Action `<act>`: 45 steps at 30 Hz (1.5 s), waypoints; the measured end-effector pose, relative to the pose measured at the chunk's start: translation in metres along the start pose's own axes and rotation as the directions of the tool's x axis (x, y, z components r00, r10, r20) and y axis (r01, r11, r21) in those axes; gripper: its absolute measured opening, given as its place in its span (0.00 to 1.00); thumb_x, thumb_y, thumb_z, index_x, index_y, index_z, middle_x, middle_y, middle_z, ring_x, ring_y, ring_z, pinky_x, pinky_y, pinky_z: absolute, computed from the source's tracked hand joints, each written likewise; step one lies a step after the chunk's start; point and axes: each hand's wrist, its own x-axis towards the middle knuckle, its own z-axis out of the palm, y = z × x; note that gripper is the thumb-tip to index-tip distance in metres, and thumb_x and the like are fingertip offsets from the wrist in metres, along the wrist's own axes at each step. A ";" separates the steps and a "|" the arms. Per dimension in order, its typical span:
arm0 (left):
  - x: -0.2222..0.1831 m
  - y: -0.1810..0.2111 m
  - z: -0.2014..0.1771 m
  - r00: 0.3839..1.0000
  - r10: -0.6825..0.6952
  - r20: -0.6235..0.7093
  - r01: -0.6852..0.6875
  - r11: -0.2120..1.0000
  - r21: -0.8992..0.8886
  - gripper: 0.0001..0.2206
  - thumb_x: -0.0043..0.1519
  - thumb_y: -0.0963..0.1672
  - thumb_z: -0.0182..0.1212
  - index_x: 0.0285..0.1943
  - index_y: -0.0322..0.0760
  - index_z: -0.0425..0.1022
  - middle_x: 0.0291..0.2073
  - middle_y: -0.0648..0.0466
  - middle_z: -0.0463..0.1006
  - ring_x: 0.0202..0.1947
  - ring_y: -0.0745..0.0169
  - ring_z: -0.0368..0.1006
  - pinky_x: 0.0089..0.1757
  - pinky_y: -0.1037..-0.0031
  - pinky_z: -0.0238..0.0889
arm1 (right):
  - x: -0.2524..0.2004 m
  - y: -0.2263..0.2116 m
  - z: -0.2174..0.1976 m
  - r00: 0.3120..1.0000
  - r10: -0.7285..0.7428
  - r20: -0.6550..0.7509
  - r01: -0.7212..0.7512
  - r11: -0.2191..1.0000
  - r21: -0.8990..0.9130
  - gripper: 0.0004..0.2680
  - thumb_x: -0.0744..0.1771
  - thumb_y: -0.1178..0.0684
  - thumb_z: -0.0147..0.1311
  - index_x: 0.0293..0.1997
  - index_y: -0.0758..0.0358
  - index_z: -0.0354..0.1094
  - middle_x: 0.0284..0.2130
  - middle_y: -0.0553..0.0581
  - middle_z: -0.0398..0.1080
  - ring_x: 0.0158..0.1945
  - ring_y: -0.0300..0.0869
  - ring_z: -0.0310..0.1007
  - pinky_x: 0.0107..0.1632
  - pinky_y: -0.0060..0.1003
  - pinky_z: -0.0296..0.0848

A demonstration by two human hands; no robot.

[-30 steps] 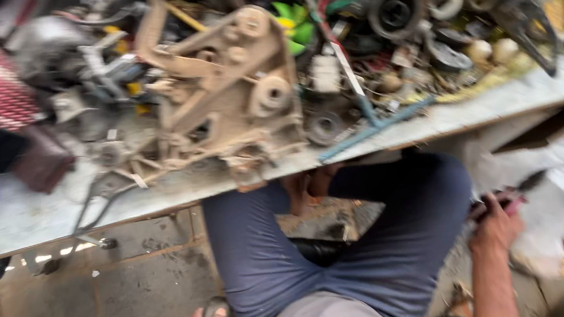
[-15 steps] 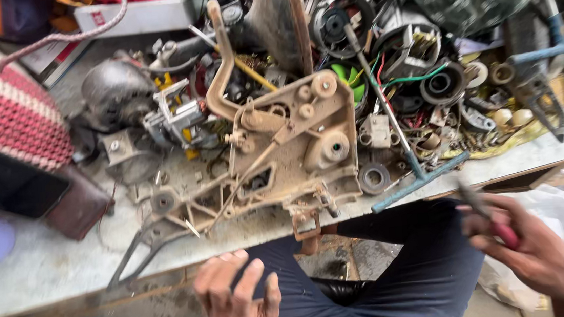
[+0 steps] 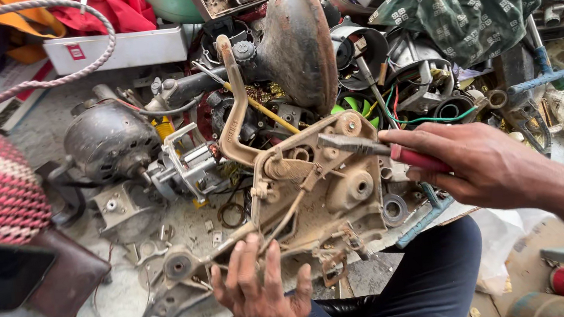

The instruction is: The person uses pliers to pull, adjust, and remove pins and small components from a large mechanical assembly on a cluttered workshop table.

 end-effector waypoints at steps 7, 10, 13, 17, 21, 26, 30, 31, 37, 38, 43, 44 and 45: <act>-0.003 -0.002 0.001 0.995 -0.090 0.030 0.091 0.995 -0.046 0.25 0.64 0.60 0.56 0.59 0.44 0.72 0.57 0.55 0.72 0.65 0.52 0.62 0.69 0.48 0.38 | 0.016 0.013 0.005 0.994 -0.018 0.110 0.032 0.991 -0.133 0.22 0.66 0.48 0.52 0.71 0.41 0.60 0.36 0.54 0.73 0.32 0.45 0.76 0.35 0.44 0.78; -0.008 -0.004 0.005 0.994 -0.094 0.062 0.097 0.994 -0.044 0.25 0.64 0.61 0.55 0.58 0.46 0.71 0.55 0.55 0.72 0.64 0.52 0.62 0.69 0.47 0.37 | 0.019 0.031 0.007 1.000 -0.006 -0.030 0.007 1.000 0.014 0.22 0.67 0.52 0.49 0.72 0.45 0.58 0.32 0.53 0.71 0.32 0.43 0.73 0.34 0.41 0.76; -0.012 -0.003 0.007 0.990 -0.119 0.077 0.122 0.992 -0.038 0.24 0.63 0.61 0.54 0.56 0.48 0.71 0.53 0.57 0.72 0.64 0.53 0.61 0.69 0.47 0.35 | 0.023 0.038 0.011 0.901 -0.402 -0.160 0.411 0.911 0.023 0.14 0.71 0.55 0.46 0.65 0.48 0.65 0.40 0.51 0.76 0.37 0.38 0.77 0.39 0.35 0.78; -0.015 -0.002 0.009 0.985 -0.147 0.093 0.151 0.988 -0.038 0.23 0.62 0.61 0.54 0.55 0.49 0.70 0.51 0.56 0.72 0.65 0.53 0.60 0.70 0.47 0.34 | 0.028 0.030 -0.008 0.986 -0.146 -0.076 0.146 0.989 -0.005 0.17 0.69 0.51 0.51 0.68 0.47 0.68 0.32 0.53 0.77 0.29 0.41 0.74 0.30 0.39 0.75; -0.013 -0.003 0.005 0.982 -0.119 0.144 0.124 0.992 -0.030 0.24 0.63 0.60 0.55 0.57 0.46 0.69 0.52 0.55 0.70 0.65 0.50 0.59 0.69 0.45 0.33 | 0.032 0.016 -0.015 0.969 -0.194 0.153 0.198 0.980 -0.013 0.21 0.66 0.51 0.51 0.69 0.48 0.67 0.30 0.57 0.74 0.27 0.44 0.74 0.27 0.44 0.75; -0.011 0.000 0.005 0.985 -0.137 0.104 0.141 0.990 -0.029 0.25 0.62 0.60 0.56 0.57 0.45 0.68 0.52 0.54 0.68 0.64 0.51 0.62 0.69 0.44 0.34 | 0.041 0.018 -0.025 0.991 -0.135 -0.002 0.135 0.988 0.076 0.18 0.68 0.51 0.49 0.67 0.48 0.67 0.30 0.54 0.76 0.28 0.41 0.75 0.29 0.40 0.76; -0.008 0.001 0.005 0.986 -0.133 0.098 0.134 0.991 -0.005 0.25 0.62 0.60 0.56 0.58 0.45 0.69 0.52 0.54 0.68 0.64 0.50 0.62 0.68 0.44 0.34 | 0.039 0.024 -0.014 0.961 -0.016 0.276 0.040 0.996 -0.083 0.20 0.67 0.51 0.54 0.69 0.39 0.66 0.39 0.52 0.80 0.34 0.39 0.80 0.41 0.39 0.79; -0.008 0.001 0.005 0.986 -0.137 0.094 0.138 0.990 -0.005 0.25 0.62 0.60 0.56 0.57 0.45 0.69 0.52 0.54 0.69 0.64 0.50 0.62 0.68 0.43 0.35 | 0.040 0.029 -0.015 0.960 -0.017 0.278 0.041 0.996 -0.081 0.20 0.67 0.51 0.54 0.69 0.39 0.66 0.39 0.52 0.80 0.34 0.39 0.80 0.41 0.39 0.79; -0.008 0.004 0.006 0.987 -0.142 0.077 0.142 0.990 0.007 0.24 0.62 0.60 0.56 0.55 0.44 0.68 0.51 0.53 0.69 0.63 0.50 0.63 0.68 0.43 0.36 | 0.046 0.027 -0.017 0.980 -0.199 0.010 0.194 0.962 0.191 0.20 0.67 0.58 0.49 0.70 0.50 0.66 0.41 0.56 0.80 0.40 0.38 0.81 0.43 0.37 0.79; -0.007 0.003 0.006 0.984 -0.154 0.089 0.153 0.988 0.015 0.24 0.62 0.60 0.56 0.54 0.45 0.68 0.51 0.53 0.69 0.63 0.49 0.63 0.68 0.43 0.36 | 0.044 0.021 -0.019 0.958 0.028 0.286 -0.008 0.997 -0.071 0.19 0.69 0.52 0.48 0.71 0.40 0.62 0.40 0.52 0.79 0.41 0.37 0.80 0.46 0.35 0.79; -0.008 0.002 0.008 0.989 -0.133 0.069 0.134 0.991 0.000 0.24 0.63 0.60 0.56 0.55 0.43 0.68 0.53 0.53 0.70 0.63 0.49 0.63 0.69 0.43 0.35 | 0.043 0.038 -0.015 0.995 0.027 0.092 -0.043 0.985 0.167 0.17 0.68 0.52 0.50 0.67 0.44 0.64 0.27 0.56 0.72 0.30 0.43 0.74 0.34 0.42 0.78; -0.008 0.002 0.007 0.989 -0.132 0.062 0.132 0.991 -0.002 0.25 0.62 0.60 0.56 0.55 0.43 0.67 0.53 0.52 0.70 0.63 0.50 0.63 0.69 0.43 0.35 | 0.041 0.043 -0.009 0.977 -0.211 0.042 0.202 0.966 0.162 0.16 0.69 0.52 0.50 0.66 0.46 0.67 0.32 0.54 0.75 0.33 0.41 0.76 0.36 0.40 0.78; -0.007 0.002 0.007 0.990 -0.130 0.060 0.130 0.991 -0.002 0.25 0.62 0.60 0.56 0.55 0.43 0.67 0.53 0.52 0.70 0.63 0.50 0.63 0.69 0.43 0.35 | 0.040 0.046 -0.006 0.897 -0.441 -0.009 0.438 0.888 0.138 0.15 0.69 0.51 0.50 0.65 0.48 0.70 0.36 0.51 0.78 0.37 0.38 0.78 0.38 0.38 0.79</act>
